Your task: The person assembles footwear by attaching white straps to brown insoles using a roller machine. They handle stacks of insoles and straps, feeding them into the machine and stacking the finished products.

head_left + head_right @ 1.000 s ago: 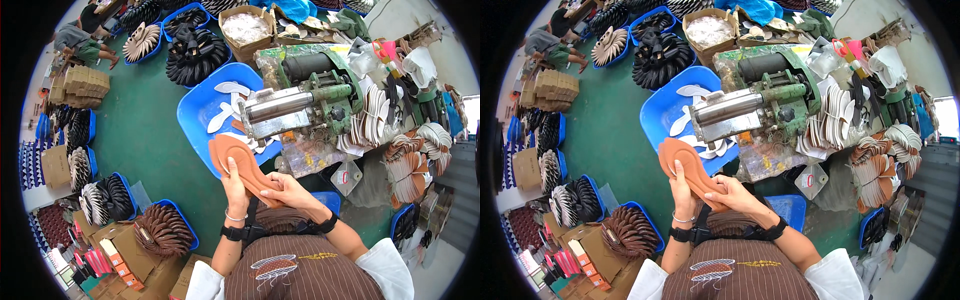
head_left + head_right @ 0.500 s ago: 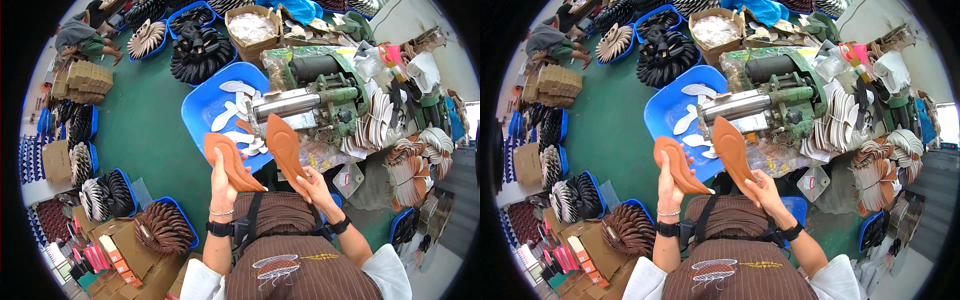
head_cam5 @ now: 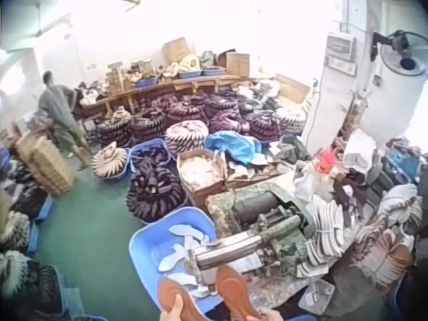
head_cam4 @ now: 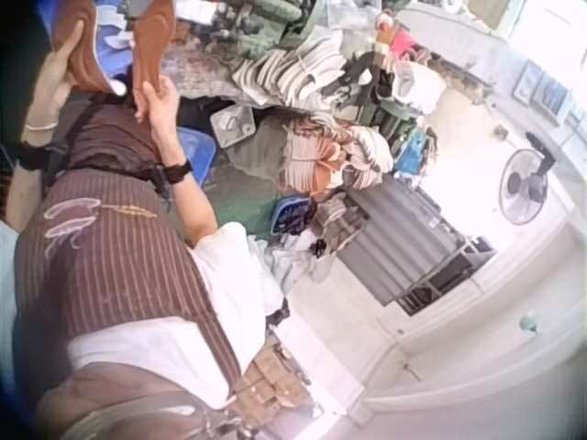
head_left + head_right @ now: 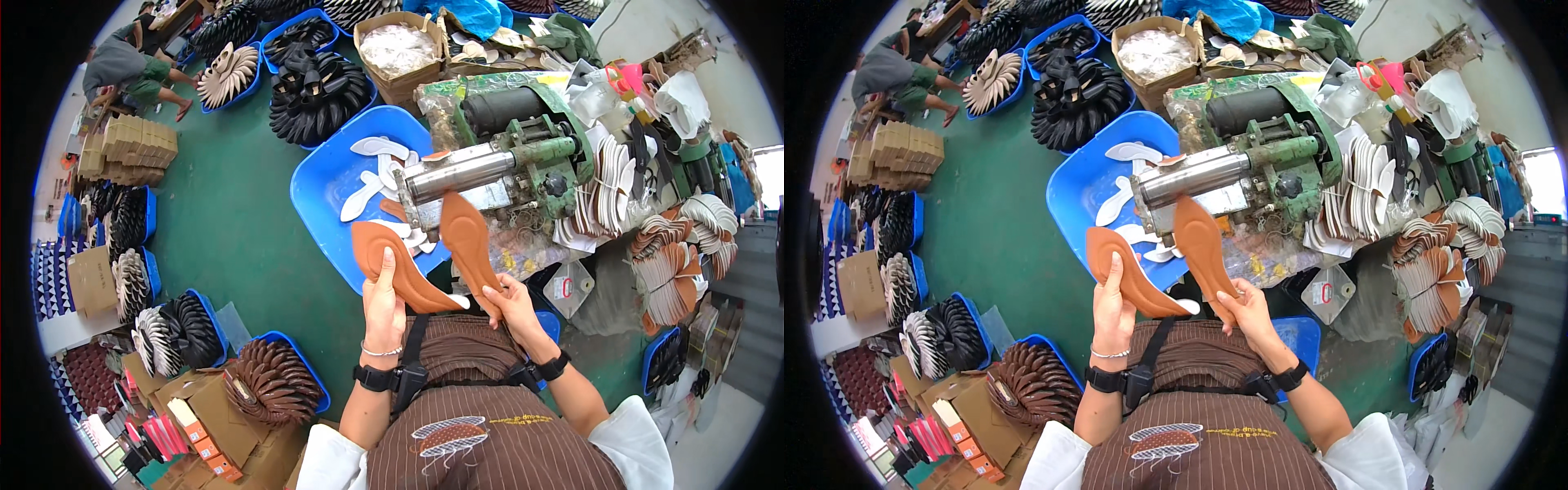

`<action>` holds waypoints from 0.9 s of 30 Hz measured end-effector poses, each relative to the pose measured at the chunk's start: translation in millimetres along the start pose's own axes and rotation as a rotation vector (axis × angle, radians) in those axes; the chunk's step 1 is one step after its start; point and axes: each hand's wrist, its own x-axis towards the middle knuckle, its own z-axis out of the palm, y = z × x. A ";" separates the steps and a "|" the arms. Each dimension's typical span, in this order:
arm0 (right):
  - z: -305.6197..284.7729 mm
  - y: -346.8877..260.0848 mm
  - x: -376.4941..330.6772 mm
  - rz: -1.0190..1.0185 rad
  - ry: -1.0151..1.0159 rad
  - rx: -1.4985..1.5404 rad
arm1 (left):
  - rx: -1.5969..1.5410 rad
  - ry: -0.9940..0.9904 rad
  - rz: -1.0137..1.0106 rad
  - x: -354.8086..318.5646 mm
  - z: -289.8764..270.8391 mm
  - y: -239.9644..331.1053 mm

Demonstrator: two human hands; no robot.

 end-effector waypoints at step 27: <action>13.3 11.8 0.0 -0.089 0.112 -0.160 | 1.132 -0.580 -0.109 59.5 -19.2 13.4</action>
